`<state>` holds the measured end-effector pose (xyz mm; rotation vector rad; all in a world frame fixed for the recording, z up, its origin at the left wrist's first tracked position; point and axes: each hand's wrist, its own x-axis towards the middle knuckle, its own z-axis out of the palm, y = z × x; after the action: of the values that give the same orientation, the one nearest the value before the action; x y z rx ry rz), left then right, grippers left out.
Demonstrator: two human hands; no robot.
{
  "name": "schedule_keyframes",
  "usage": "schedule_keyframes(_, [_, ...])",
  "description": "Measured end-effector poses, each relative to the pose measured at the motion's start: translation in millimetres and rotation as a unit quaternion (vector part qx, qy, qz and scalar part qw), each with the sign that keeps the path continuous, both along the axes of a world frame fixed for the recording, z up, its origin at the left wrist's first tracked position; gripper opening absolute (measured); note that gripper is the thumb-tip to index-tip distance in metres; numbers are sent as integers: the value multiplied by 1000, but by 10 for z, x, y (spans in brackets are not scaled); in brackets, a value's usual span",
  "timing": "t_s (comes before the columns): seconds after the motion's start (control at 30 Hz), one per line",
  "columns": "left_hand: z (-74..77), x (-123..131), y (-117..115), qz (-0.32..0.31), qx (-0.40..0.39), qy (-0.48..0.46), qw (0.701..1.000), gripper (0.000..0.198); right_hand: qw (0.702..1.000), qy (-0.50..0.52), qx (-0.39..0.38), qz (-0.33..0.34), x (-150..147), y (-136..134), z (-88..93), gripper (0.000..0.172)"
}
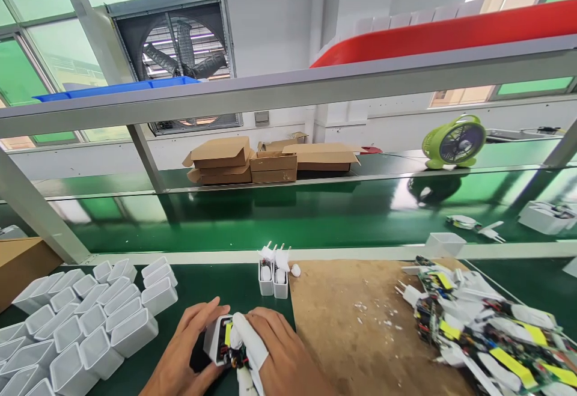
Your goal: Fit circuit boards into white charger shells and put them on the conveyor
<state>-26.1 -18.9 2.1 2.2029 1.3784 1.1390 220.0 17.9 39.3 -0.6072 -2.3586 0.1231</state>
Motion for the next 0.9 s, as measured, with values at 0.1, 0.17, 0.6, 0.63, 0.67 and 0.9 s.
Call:
schedule_keyframes(0.1, [32, -17, -5, -3, -2, 16, 1000, 84, 999, 37, 15, 6, -28, 13, 0, 83])
schedule_keyframes(0.17, [50, -26, -7, -5, 6, 26, 1000, 85, 999, 39, -4, 7, -28, -7, 46, 86])
schedule_keyframes(0.6, [38, -23, -20, -14, 13, 5, 1000, 87, 997, -5, -73, 21, -2, -79, 253, 60])
schedule_keyframes(0.63, [42, -24, -22, -13, 13, 8, 1000, 87, 997, -8, -72, 20, 1, -79, 256, 61])
schedule_keyframes(0.67, [45, -26, -24, -13, 11, 13, 1000, 88, 997, -11, -72, 19, 3, -83, 263, 62])
schedule_keyframes(0.9, [62, 4, -45, -16, 9, 23, 1000, 90, 996, -42, -71, 29, 16, -117, 269, 62])
